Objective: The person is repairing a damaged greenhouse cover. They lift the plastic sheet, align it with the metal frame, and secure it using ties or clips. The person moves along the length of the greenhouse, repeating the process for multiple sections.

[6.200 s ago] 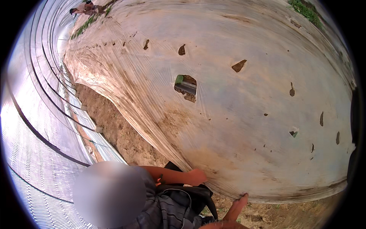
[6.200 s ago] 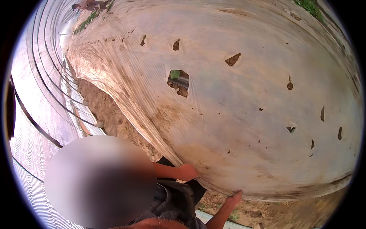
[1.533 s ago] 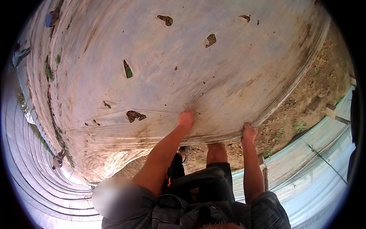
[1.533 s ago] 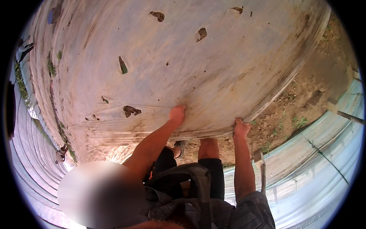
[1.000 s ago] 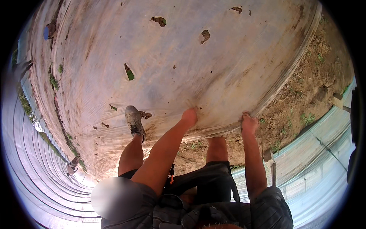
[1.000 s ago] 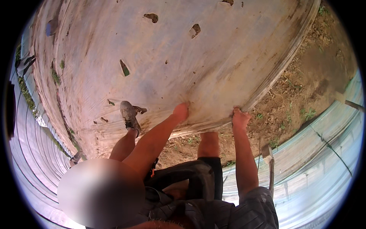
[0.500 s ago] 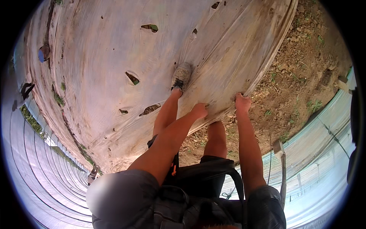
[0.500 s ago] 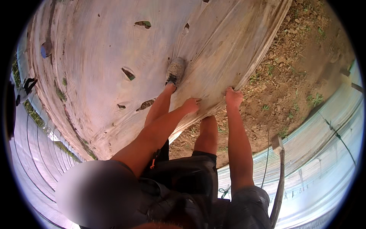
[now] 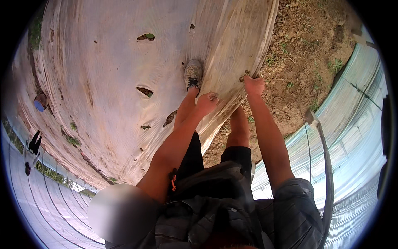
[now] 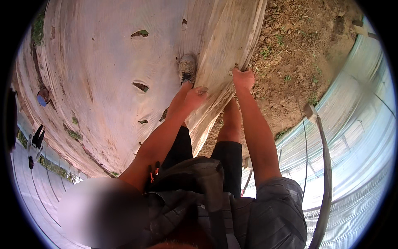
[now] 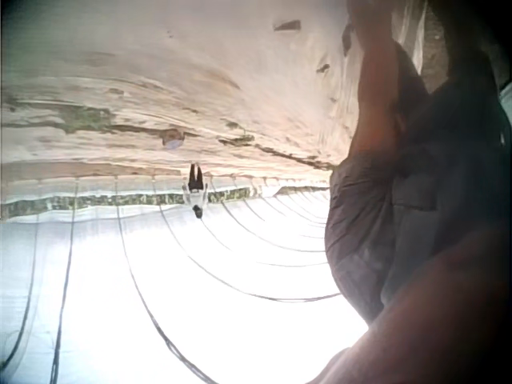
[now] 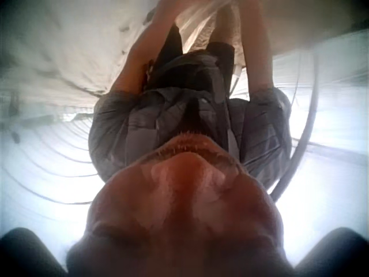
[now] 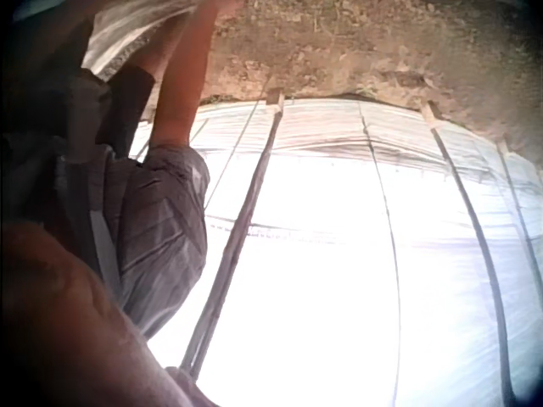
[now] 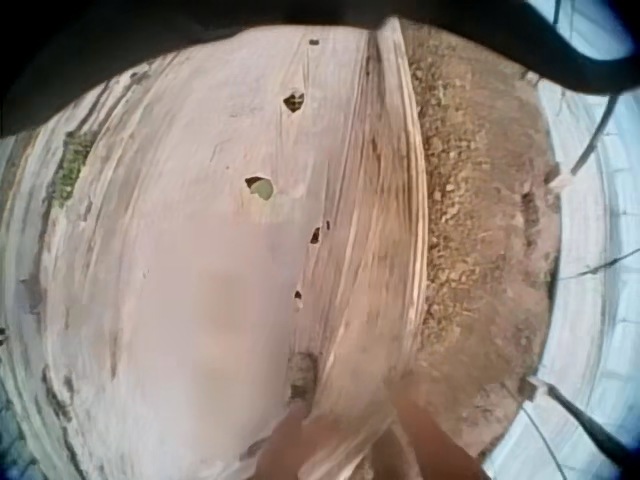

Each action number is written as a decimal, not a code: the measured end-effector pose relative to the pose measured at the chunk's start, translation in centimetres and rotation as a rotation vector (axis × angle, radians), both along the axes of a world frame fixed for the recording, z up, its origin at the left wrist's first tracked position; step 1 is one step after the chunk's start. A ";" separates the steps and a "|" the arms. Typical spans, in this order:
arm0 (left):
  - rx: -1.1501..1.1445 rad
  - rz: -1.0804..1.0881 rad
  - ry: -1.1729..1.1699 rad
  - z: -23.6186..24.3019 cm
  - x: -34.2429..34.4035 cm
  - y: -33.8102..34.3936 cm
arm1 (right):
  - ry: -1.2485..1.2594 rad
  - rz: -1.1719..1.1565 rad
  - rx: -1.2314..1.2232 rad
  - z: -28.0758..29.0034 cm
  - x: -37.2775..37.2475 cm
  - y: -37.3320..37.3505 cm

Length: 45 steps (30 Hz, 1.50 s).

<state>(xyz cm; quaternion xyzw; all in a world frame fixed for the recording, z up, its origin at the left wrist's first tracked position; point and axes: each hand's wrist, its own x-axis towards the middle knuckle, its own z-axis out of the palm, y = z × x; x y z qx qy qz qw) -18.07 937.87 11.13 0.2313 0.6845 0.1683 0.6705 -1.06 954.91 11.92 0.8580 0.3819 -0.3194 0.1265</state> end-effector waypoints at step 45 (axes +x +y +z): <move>-0.133 0.215 -0.215 0.2 6.6 10.8 | 0.821 -0.450 0.015 3.4 10.6 -3.8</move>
